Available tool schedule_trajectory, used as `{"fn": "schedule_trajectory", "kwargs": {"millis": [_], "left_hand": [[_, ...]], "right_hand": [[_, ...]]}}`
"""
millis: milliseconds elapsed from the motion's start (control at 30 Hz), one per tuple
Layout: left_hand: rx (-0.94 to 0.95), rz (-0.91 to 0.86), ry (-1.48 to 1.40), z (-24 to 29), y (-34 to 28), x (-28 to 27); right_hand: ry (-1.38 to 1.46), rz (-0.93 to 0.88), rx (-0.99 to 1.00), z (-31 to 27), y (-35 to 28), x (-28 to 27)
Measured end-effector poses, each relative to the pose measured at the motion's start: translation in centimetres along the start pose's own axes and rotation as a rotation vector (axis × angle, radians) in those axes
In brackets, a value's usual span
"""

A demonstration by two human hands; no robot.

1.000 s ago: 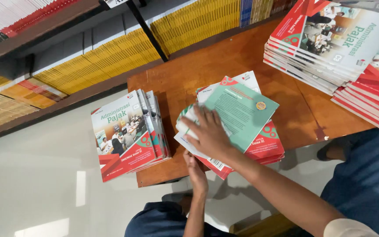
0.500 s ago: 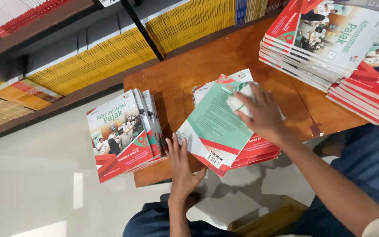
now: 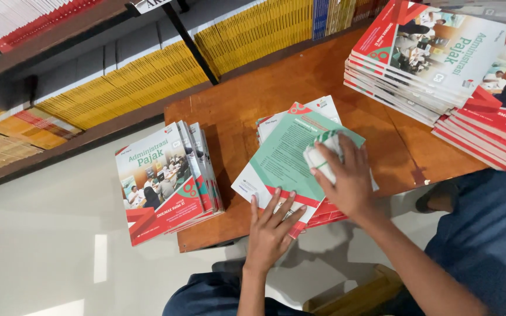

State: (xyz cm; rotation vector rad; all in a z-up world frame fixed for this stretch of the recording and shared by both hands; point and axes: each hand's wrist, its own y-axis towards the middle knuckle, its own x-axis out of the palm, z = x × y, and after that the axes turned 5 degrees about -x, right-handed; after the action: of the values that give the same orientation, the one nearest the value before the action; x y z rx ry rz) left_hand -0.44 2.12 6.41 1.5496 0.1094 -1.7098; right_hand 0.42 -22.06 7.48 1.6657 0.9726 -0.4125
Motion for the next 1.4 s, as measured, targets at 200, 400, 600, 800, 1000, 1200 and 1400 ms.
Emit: {"fn": "schedule_trajectory", "kwargs": {"millis": [200, 400, 600, 800, 1000, 1200, 1400], "left_hand": [[0.054, 0.283, -0.019, 0.2, 1.0, 0.5], [0.058, 0.335, 0.073, 0.9, 1.3, 0.1], [0.109, 0.448, 0.12, 1.0, 2.2, -1.5], [0.017, 0.42, 0.058, 2.2, 3.5, -3.0], [-0.048, 0.17, 0.074, 2.5, 4.8, -3.2], [-0.272, 0.32, -0.136, 1.3, 5.5, -3.7], [-0.874, 0.745, -0.553, 1.7, 7.2, -7.7]], "right_hand": [[0.291, 0.097, -0.028, -7.8, -2.5, -1.0], [0.33, 0.151, -0.029, -5.7, -1.2, -0.2], [0.431, 0.306, 0.15, 1.7, 2.6, 1.7], [0.475, 0.442, 0.349, 2.3, 4.5, 3.0], [0.657, 0.35, 0.28, -7.8, 2.0, -1.2], [0.898, 0.317, 0.139, -12.9, 3.5, -4.0], [0.787, 0.395, 0.302, -9.0, 6.4, -7.2]]}}
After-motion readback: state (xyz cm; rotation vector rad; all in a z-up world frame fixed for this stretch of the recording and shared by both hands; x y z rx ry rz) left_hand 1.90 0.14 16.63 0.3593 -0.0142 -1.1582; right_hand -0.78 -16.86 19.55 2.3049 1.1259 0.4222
